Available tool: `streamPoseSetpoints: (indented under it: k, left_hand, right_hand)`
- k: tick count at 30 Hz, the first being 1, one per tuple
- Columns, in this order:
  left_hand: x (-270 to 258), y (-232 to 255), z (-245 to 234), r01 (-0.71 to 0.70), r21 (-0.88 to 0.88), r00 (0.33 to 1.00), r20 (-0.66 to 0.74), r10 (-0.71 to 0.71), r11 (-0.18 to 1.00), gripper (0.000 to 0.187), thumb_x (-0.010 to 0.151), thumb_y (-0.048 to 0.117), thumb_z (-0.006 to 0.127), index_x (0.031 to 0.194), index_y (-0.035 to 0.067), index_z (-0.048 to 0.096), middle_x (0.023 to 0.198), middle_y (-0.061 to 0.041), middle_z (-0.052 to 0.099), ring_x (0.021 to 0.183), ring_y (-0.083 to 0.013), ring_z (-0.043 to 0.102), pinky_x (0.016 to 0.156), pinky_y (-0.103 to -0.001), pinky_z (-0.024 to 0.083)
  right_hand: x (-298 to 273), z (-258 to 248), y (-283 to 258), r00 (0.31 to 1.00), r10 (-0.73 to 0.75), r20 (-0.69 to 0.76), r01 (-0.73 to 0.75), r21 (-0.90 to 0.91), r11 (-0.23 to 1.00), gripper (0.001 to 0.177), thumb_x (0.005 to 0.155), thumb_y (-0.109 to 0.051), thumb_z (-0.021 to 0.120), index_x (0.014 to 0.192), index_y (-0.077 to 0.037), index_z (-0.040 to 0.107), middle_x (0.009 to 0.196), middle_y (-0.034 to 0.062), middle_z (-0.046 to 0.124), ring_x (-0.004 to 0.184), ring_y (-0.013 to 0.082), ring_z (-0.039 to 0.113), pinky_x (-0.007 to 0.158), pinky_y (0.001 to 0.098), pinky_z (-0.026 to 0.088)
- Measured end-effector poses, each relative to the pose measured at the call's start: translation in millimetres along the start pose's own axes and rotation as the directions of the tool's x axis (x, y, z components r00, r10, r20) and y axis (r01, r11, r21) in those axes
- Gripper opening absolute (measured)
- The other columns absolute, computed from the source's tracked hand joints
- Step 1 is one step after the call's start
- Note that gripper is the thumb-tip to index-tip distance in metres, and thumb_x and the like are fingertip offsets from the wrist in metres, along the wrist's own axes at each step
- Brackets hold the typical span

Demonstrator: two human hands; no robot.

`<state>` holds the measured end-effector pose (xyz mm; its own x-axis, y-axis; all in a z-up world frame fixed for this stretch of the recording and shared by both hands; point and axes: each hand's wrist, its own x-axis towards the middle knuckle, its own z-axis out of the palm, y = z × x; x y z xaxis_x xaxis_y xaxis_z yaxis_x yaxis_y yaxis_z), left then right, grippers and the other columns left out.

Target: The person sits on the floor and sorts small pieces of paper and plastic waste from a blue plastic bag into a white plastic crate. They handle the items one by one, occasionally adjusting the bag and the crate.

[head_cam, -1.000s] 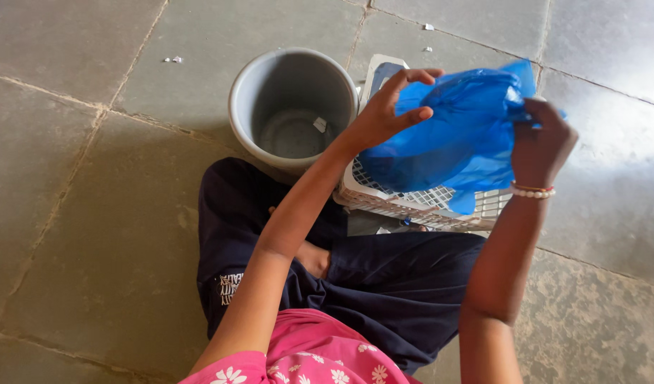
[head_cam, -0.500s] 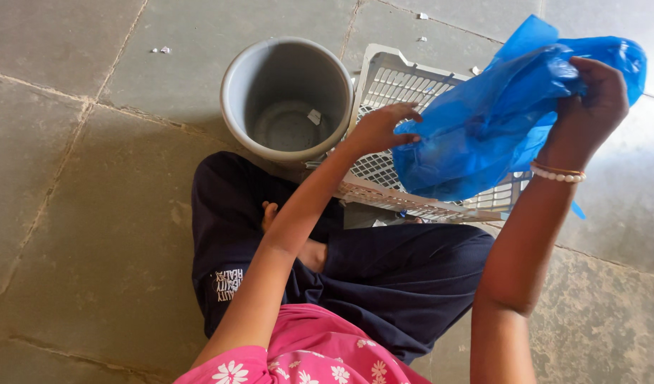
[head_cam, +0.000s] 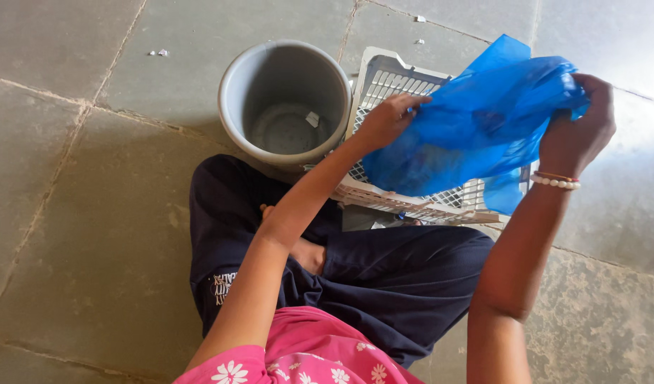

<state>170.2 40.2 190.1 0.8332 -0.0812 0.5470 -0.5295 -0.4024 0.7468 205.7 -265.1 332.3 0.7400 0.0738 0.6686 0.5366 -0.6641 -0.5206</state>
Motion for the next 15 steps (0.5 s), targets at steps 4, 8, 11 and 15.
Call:
streamPoseSetpoints:
  k: [4, 8, 11, 15]
  left_hand:
    - [18.0, 18.0, -29.2, -0.076, 0.06, 0.988, -0.129, 0.083, 0.995, 0.045, 0.092, -0.007, 0.062, 0.13, 0.016, 0.071, 0.096, -0.004, 0.071, 0.089, -0.0213, 0.06, 0.09, -0.037, 0.05]
    - [29.6, 59.9, -47.7, -0.155, 0.071, 0.965, -0.204, 0.166, 0.985, 0.048, 0.092, -0.006, 0.063, 0.134, 0.017, 0.069, 0.088, -0.004, 0.064, 0.085, -0.0207, 0.054, 0.09, -0.036, 0.049]
    - [33.1, 84.5, -59.5, -0.257, 0.217, 0.914, -0.263, 0.31, 0.942, 0.05, 0.092, -0.005, 0.064, 0.136, 0.018, 0.067, 0.096, -0.003, 0.067, 0.09, -0.0214, 0.056, 0.089, -0.037, 0.045]
    - [50.8, 90.0, -80.6, -0.285, 0.286, 0.878, -0.305, 0.369, 0.915, 0.052, 0.097, -0.008, 0.062, 0.142, 0.017, 0.062, 0.107, -0.005, 0.068, 0.097, -0.0251, 0.057, 0.096, -0.039, 0.047]
  right_hand:
    - [-11.5, -18.6, -1.5, 0.989, 0.04, 0.145, 0.004, -0.293, 0.956, 0.071, 0.083, 0.01, 0.072, 0.147, -0.011, 0.049, 0.149, 0.0194, 0.054, 0.142, 0.0378, 0.051, 0.119, 0.0514, 0.047]
    - [-17.8, -36.2, -14.4, 0.963, -0.033, 0.266, 0.123, -0.328, 0.937, 0.124, 0.074, -0.017, 0.095, 0.167, -0.016, 0.015, 0.172, 0.0248, 0.008, 0.16, 0.0457, 0.011, 0.132, 0.0576, 0.028]
    - [-23.1, -48.6, -9.6, 0.917, -0.285, 0.279, 0.356, -0.248, 0.901, 0.142, 0.072, -0.042, 0.095, 0.167, -0.021, -0.007, 0.174, 0.0142, -0.012, 0.16, 0.0364, -0.007, 0.137, 0.0525, 0.013]
    - [-32.2, -50.4, -7.8, 0.908, -0.39, 0.152, 0.418, -0.281, 0.864, 0.141, 0.076, -0.064, 0.082, 0.166, -0.025, -0.019, 0.172, 0.0036, -0.019, 0.16, 0.0273, -0.013, 0.136, 0.0458, 0.006]
